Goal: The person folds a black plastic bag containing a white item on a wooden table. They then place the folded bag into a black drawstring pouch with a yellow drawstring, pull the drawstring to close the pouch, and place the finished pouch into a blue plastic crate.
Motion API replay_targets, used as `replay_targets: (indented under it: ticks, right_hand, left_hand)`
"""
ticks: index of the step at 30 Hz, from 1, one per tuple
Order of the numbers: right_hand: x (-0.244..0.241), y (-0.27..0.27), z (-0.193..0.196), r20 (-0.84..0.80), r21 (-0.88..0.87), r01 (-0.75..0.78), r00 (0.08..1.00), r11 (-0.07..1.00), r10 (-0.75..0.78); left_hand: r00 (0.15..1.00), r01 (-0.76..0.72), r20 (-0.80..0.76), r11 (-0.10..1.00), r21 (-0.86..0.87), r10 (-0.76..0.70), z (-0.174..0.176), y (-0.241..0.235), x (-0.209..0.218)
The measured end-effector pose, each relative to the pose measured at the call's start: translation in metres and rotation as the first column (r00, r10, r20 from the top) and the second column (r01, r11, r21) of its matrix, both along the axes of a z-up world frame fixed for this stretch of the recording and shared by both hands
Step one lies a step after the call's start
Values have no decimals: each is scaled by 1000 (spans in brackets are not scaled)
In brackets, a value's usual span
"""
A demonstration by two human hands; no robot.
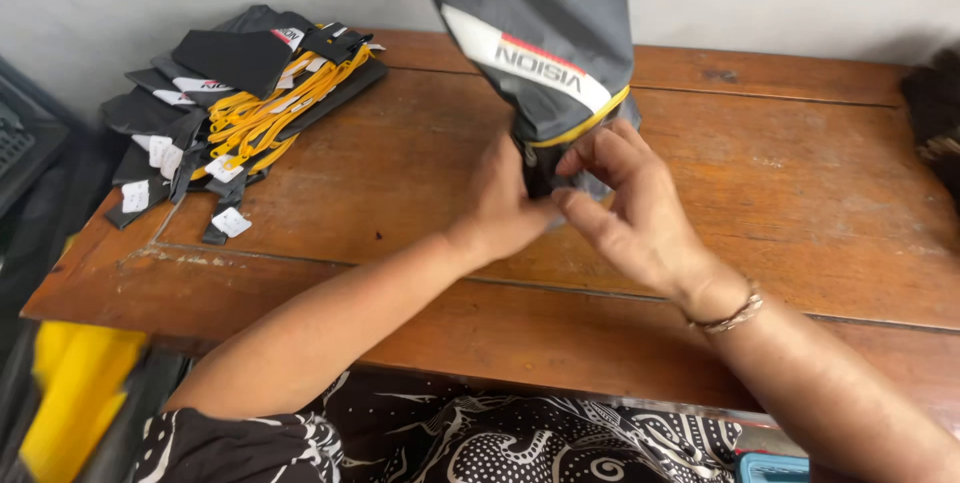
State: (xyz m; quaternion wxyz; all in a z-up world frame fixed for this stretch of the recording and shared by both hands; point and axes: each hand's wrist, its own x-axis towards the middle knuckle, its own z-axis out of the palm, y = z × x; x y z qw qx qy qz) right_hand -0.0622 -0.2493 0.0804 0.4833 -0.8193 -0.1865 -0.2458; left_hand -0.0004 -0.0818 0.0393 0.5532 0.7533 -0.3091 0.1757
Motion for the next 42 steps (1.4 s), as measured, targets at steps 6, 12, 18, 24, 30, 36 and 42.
replay_targets:
  ticks: [6, 12, 18, 24, 30, 36, 42]
  right_hand:
    - [41, -79, 49, -146, 11, 219, 966, 976, -215]
    - [64, -90, 14, -397, 324, -156, 873, 933, 284]
    - [103, -99, -22, -317, 528, -163, 873, 834, 371]
    - [122, -107, -24, -329, 549, -139, 871, 824, 366]
    - [129, -121, -57, -296, 570, -187, 862, 800, 412]
    - [122, -116, -55, -320, 540, -121, 886, 833, 336]
    - [106, -91, -37, -487, 475, -85, 804, 876, 342]
  left_hand:
    - [986, 166, 0, 983, 74, -166, 15, 16, 57]
    - [888, 379, -195, 903, -201, -416, -3, 1, 89]
    - [846, 405, -242, 867, -290, -476, 2, -9, 90]
    - [964, 264, -34, 965, -2, -264, 34, 9, 105]
    - [967, 253, -12, 966, -44, -254, 9, 13, 108]
    - [916, 391, -22, 905, -168, -400, 1, 6, 109]
    - [938, 333, -22, 919, -213, -345, 5, 14, 102]
